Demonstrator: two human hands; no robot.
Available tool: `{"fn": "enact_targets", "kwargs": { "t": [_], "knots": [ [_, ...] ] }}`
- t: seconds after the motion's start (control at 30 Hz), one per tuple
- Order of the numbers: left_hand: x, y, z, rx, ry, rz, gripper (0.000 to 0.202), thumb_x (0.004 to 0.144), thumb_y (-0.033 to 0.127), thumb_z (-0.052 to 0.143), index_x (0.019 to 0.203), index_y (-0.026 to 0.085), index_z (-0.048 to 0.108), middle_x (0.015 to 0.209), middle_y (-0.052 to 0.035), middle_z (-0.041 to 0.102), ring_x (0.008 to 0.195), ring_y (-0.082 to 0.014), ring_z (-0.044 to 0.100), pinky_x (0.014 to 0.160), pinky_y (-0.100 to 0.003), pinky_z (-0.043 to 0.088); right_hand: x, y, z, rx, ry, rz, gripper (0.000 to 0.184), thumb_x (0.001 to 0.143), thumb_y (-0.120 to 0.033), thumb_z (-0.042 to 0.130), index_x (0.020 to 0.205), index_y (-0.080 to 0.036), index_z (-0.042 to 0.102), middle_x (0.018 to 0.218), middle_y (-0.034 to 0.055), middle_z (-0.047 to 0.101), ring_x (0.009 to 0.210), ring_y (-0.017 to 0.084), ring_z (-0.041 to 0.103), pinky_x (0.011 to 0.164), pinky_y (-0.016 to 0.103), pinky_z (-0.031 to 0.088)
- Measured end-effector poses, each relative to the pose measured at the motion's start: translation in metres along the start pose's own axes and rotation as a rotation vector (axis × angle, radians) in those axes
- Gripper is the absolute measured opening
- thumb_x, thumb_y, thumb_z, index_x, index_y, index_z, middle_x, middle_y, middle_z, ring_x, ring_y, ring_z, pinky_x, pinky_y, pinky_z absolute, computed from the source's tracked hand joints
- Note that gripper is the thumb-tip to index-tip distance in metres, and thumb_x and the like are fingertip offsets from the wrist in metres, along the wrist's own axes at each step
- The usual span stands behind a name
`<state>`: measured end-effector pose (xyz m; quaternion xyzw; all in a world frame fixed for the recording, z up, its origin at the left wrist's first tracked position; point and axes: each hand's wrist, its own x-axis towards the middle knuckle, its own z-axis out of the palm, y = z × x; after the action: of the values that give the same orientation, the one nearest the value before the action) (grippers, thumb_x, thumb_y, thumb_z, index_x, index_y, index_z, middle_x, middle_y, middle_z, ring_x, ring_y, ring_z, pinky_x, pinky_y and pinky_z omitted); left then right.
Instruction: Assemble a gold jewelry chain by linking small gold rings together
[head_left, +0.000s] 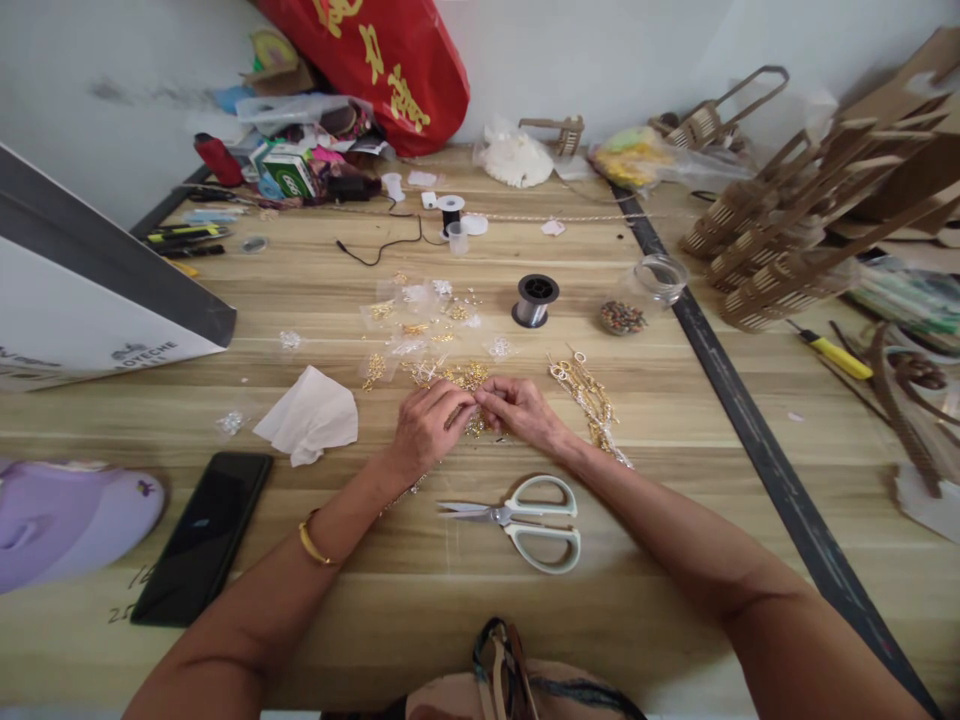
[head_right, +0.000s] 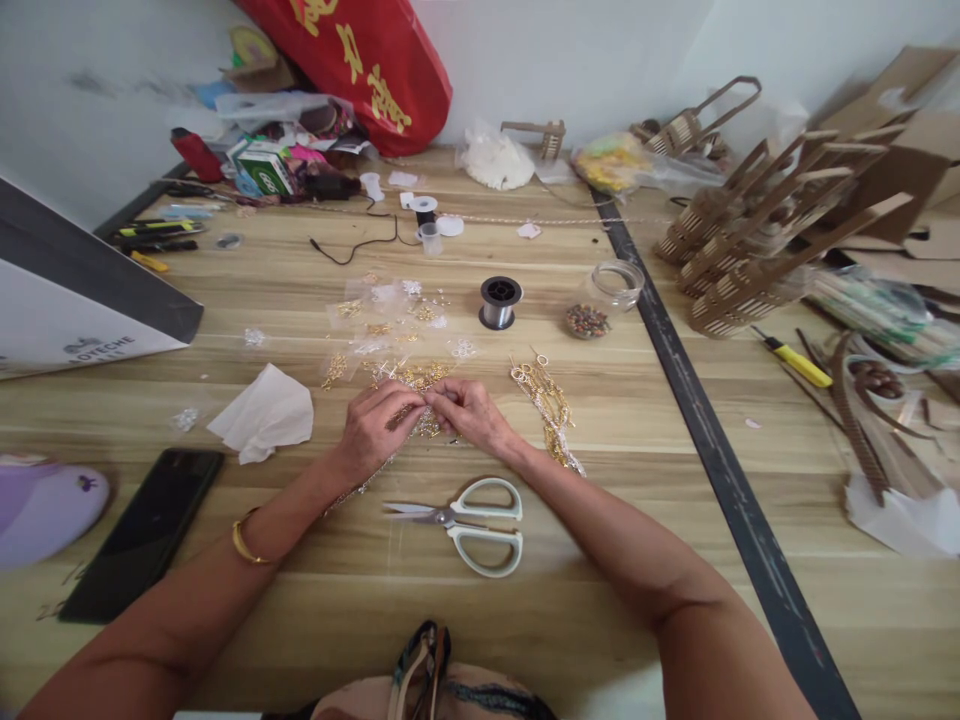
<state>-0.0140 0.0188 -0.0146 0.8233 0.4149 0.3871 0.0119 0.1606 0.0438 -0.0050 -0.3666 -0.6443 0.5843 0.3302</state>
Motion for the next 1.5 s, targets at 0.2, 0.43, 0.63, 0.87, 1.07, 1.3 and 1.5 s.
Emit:
{"fn": "enact_targets", "kwargs": {
  "t": [0.2,0.43,0.63,0.87,1.07,1.3,1.5],
  "knots": [
    [0.001,0.0,0.002,-0.11,0.023,-0.05,0.005,0.083,0.019,0.057,0.081,0.016,0.061,0.078,-0.0051,0.066,0.074,-0.0149,0.06,0.07,-0.027,0.047,0.0,0.0,-0.001,0.005,-0.026,-0.002,0.034,0.085,-0.046,0.053,0.074,-0.014,0.054,0.051,-0.0058,0.047,0.043,0.006,0.043,0.045,0.02,0.036],
    [0.005,0.005,-0.001,-0.267,0.005,-0.225,0.006,0.082,0.02,0.058,0.078,0.016,0.061,0.073,-0.0035,0.063,0.07,-0.0143,0.058,0.069,-0.027,0.047,0.0,-0.004,-0.003,-0.005,-0.035,-0.007,0.032,0.085,-0.045,0.053,0.074,-0.015,0.055,0.053,-0.0052,0.047,0.046,0.007,0.043,0.047,0.021,0.037],
    [0.009,0.008,-0.006,-0.485,-0.077,-0.568,0.011,0.077,0.026,0.063,0.075,0.015,0.064,0.07,-0.0018,0.064,0.062,-0.012,0.056,0.058,-0.023,0.045,-0.003,-0.006,-0.006,-0.083,-0.047,-0.002,0.022,0.079,-0.035,0.061,0.086,-0.014,0.061,0.059,-0.0045,0.048,0.051,0.007,0.041,0.046,0.02,0.032],
    [0.015,0.005,-0.009,-0.755,-0.159,-0.774,0.018,0.071,0.031,0.068,0.071,0.014,0.065,0.063,0.0004,0.063,0.056,-0.0098,0.053,0.053,-0.021,0.042,-0.002,-0.003,-0.007,-0.203,-0.03,-0.077,0.014,0.08,-0.027,0.057,0.082,-0.013,0.06,0.062,-0.003,0.051,0.054,0.007,0.041,0.049,0.02,0.032],
    [0.017,0.005,-0.012,-0.873,-0.225,-0.892,0.02,0.07,0.034,0.069,0.071,0.015,0.064,0.053,0.0041,0.053,0.045,-0.0066,0.041,0.042,-0.02,0.031,-0.002,-0.003,-0.007,-0.243,-0.023,-0.11,0.015,0.081,-0.028,0.055,0.084,-0.013,0.06,0.064,-0.0023,0.052,0.055,0.007,0.041,0.05,0.021,0.031],
    [0.017,0.002,-0.012,-1.015,-0.279,-0.905,0.021,0.072,0.035,0.067,0.07,0.014,0.064,0.061,0.0004,0.059,0.051,-0.007,0.045,0.049,-0.021,0.035,-0.002,-0.005,-0.01,-0.215,-0.037,-0.1,0.018,0.084,-0.031,0.053,0.085,-0.014,0.06,0.063,-0.0022,0.051,0.056,0.008,0.041,0.051,0.022,0.032],
    [0.016,0.002,-0.014,-1.107,-0.313,-0.936,0.023,0.073,0.036,0.067,0.069,0.013,0.062,0.063,0.0004,0.057,0.055,-0.0076,0.047,0.053,-0.021,0.036,-0.002,0.001,-0.009,-0.328,0.015,-0.213,0.017,0.086,-0.029,0.052,0.09,-0.014,0.058,0.066,-0.001,0.053,0.059,0.009,0.047,0.051,0.021,0.034]
  ]
}}
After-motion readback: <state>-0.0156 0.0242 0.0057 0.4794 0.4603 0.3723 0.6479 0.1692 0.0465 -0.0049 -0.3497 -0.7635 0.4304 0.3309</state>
